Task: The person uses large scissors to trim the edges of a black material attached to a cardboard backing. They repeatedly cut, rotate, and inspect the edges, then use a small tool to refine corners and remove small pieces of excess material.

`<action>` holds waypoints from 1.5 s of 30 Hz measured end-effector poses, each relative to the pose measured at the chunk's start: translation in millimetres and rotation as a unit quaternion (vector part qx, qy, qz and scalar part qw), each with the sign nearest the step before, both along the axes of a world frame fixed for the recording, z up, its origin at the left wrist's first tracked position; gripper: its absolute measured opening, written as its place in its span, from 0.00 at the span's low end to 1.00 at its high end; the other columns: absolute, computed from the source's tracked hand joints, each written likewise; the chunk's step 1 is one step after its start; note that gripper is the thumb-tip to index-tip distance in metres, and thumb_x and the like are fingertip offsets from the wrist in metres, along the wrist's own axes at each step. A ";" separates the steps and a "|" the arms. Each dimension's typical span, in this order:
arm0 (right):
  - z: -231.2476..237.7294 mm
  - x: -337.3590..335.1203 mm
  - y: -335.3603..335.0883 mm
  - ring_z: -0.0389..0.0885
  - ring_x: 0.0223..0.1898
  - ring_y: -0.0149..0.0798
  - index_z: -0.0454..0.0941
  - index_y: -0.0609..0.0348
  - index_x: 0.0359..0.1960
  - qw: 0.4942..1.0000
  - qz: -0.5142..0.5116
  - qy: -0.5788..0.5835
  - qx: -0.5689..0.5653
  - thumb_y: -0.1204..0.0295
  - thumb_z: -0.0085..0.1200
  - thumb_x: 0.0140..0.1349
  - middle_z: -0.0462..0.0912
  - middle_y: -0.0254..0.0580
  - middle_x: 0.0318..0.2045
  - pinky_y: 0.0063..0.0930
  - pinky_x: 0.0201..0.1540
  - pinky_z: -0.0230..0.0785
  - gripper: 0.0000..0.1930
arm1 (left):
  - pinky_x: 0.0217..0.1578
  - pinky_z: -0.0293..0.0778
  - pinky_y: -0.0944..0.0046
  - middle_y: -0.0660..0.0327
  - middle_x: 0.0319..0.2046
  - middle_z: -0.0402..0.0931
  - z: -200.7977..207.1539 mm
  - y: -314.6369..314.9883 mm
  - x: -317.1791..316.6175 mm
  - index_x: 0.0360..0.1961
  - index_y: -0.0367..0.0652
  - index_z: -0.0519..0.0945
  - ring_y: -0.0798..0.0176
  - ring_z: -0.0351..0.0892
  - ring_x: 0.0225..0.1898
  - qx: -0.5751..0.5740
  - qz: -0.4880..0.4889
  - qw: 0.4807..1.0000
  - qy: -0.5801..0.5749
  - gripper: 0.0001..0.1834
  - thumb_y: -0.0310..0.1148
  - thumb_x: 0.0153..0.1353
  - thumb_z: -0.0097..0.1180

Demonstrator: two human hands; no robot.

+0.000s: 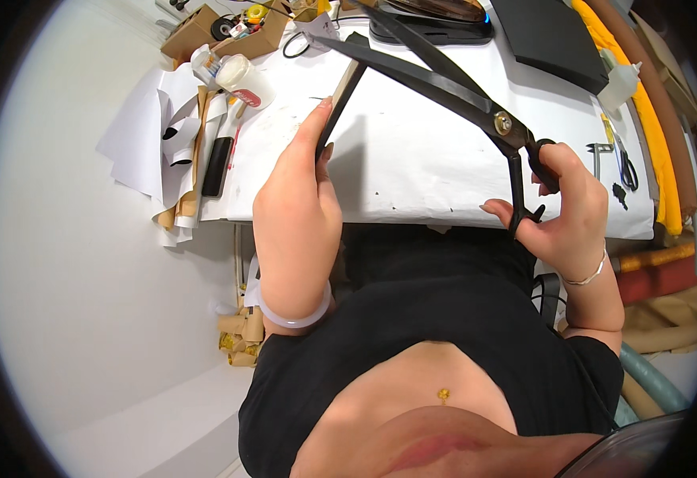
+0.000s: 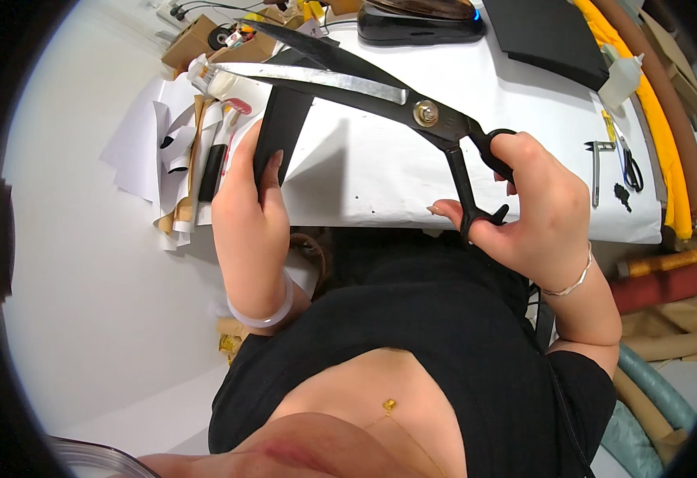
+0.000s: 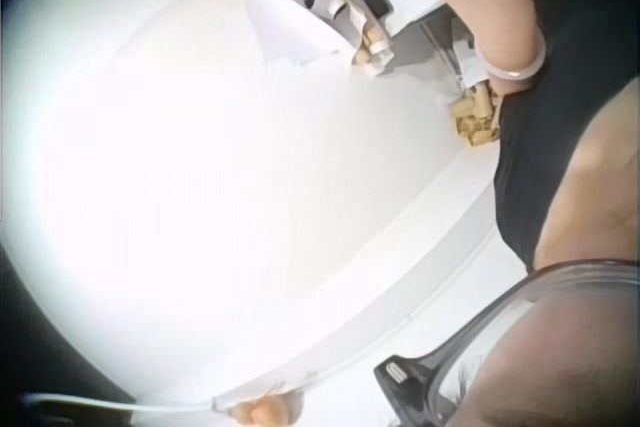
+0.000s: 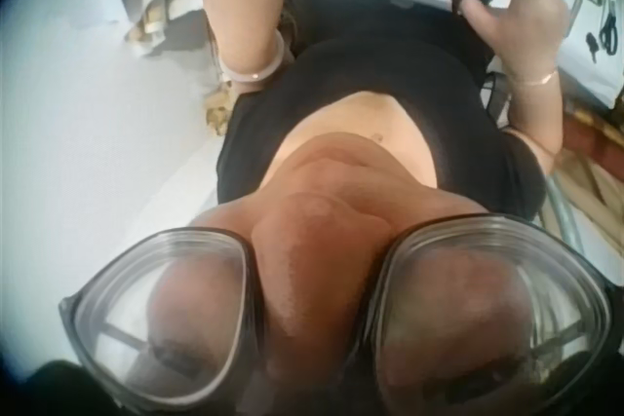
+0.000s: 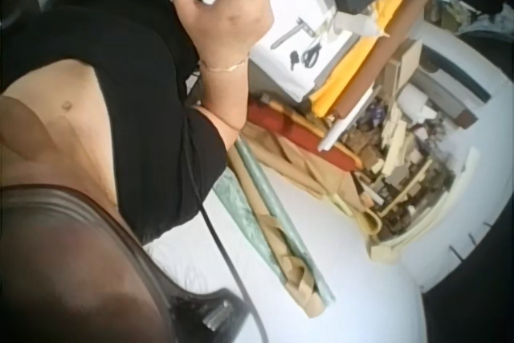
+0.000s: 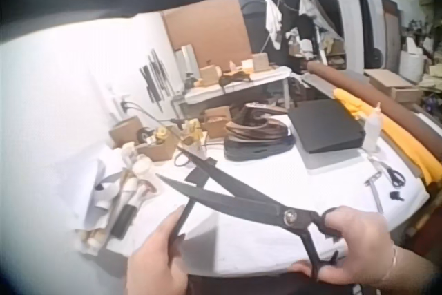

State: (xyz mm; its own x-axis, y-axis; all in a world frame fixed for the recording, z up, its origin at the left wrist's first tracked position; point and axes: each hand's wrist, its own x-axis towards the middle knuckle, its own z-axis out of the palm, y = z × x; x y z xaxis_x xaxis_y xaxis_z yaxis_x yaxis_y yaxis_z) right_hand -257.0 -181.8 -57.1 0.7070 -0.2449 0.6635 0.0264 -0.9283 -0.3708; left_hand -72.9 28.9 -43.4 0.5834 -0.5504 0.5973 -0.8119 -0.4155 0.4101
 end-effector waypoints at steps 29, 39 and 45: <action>16.8 3.0 19.2 0.72 0.21 0.34 0.72 0.62 0.45 0.995 0.015 -0.030 -0.097 0.63 0.83 0.38 0.76 0.41 0.26 0.22 0.24 0.67 0.36 | 0.42 0.78 0.66 0.48 0.42 0.85 -10.0 13.6 -9.3 0.60 0.36 0.77 0.57 0.86 0.39 -0.056 0.020 0.997 -0.056 0.22 0.16 0.65 0.56; 16.1 4.4 16.2 0.72 0.21 0.34 0.73 0.63 0.45 0.994 0.017 -0.033 -0.106 0.62 0.83 0.38 0.77 0.41 0.26 0.22 0.23 0.66 0.36 | 0.38 0.77 0.67 0.49 0.37 0.85 -10.6 13.3 -9.1 0.58 0.36 0.78 0.59 0.85 0.33 -0.046 0.030 0.997 -0.060 0.21 0.17 0.64 0.57; 15.8 4.9 13.8 0.72 0.21 0.34 0.73 0.63 0.45 0.995 0.023 -0.030 -0.090 0.62 0.83 0.37 0.77 0.41 0.26 0.22 0.23 0.67 0.36 | 0.47 0.78 0.61 0.47 0.48 0.82 -8.7 10.7 -9.2 0.59 0.33 0.76 0.51 0.83 0.47 -0.053 0.006 0.998 -0.031 0.26 0.10 0.58 0.52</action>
State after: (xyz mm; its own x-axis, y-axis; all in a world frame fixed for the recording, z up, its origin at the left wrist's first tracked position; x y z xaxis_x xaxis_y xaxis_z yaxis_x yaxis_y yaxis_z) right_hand -252.1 -168.0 -41.4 0.6725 -0.0858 0.7351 0.0878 -0.9770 -0.1944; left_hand -82.1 39.7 -52.1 0.5488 -0.4764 0.6869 -0.8328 -0.3823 0.4003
